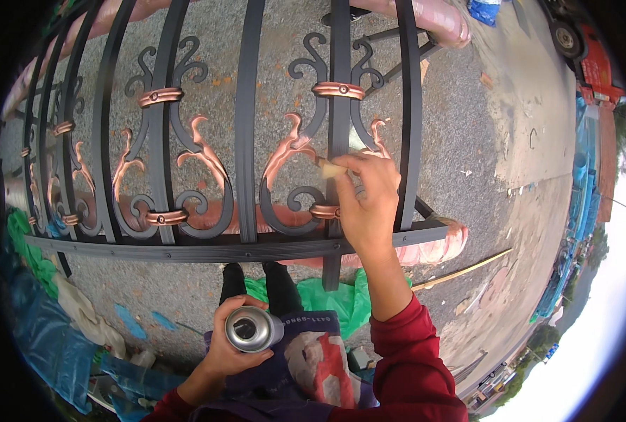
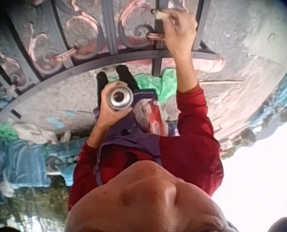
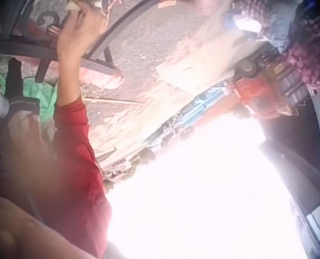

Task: The person applies pink paint to a black metal gate using a sponge and a spray can. They wipe the sponge on a cardboard palette to load paint, then rub the sponge onto the gate's decorative elements. Later, they use a spray can to apply paint to the same gate.

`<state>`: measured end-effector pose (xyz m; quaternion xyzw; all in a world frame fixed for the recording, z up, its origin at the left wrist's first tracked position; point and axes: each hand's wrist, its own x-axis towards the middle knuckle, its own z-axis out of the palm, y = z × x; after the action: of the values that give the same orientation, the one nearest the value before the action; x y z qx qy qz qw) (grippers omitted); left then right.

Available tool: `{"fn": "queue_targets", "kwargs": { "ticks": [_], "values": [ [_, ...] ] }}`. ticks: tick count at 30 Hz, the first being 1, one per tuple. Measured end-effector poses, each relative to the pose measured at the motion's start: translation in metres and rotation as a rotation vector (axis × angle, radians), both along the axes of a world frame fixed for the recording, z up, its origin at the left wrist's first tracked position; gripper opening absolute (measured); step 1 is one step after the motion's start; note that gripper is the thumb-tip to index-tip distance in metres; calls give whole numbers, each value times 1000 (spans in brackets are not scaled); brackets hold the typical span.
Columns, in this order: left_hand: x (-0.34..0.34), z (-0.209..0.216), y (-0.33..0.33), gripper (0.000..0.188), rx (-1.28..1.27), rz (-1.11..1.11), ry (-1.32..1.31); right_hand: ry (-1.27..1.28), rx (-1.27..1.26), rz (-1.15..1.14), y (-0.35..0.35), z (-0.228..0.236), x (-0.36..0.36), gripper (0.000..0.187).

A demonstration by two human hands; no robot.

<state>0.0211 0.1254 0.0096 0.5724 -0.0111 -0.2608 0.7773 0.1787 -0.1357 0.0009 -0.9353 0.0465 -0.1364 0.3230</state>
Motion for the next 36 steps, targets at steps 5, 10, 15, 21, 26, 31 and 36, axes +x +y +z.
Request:
{"fn": "queue_targets", "kwargs": {
  "ticks": [5, 10, 15, 21, 26, 31, 36],
  "values": [
    [-1, 1, 1, 90, 20, 17, 9, 23, 96, -128, -22, -1, -19, 17],
    [-4, 1, 0, 91, 12, 25, 43, 13, 196, -245, -43, -4, -39, 17],
    [-5, 1, -4, 92, -25, 22, 52, 33, 400, -389, -59, -10, -61, 17],
    [-3, 4, -3, 91, -12, -9, 29, 18, 388, -358, -54, -9, -56, 15],
    [-7, 3, 0, 86, 1, -27, 56, 23, 484, -318, -38, -5, -58, 15],
    [-1, 10, 5, 91, 58, -56, -10, 54, 521, -283, -23, -8, -67, 16],
    [-3, 11, 14, 91, 55, -22, -2, 91, 527, -235, 0, -4, -60, 16]
  ]
}}
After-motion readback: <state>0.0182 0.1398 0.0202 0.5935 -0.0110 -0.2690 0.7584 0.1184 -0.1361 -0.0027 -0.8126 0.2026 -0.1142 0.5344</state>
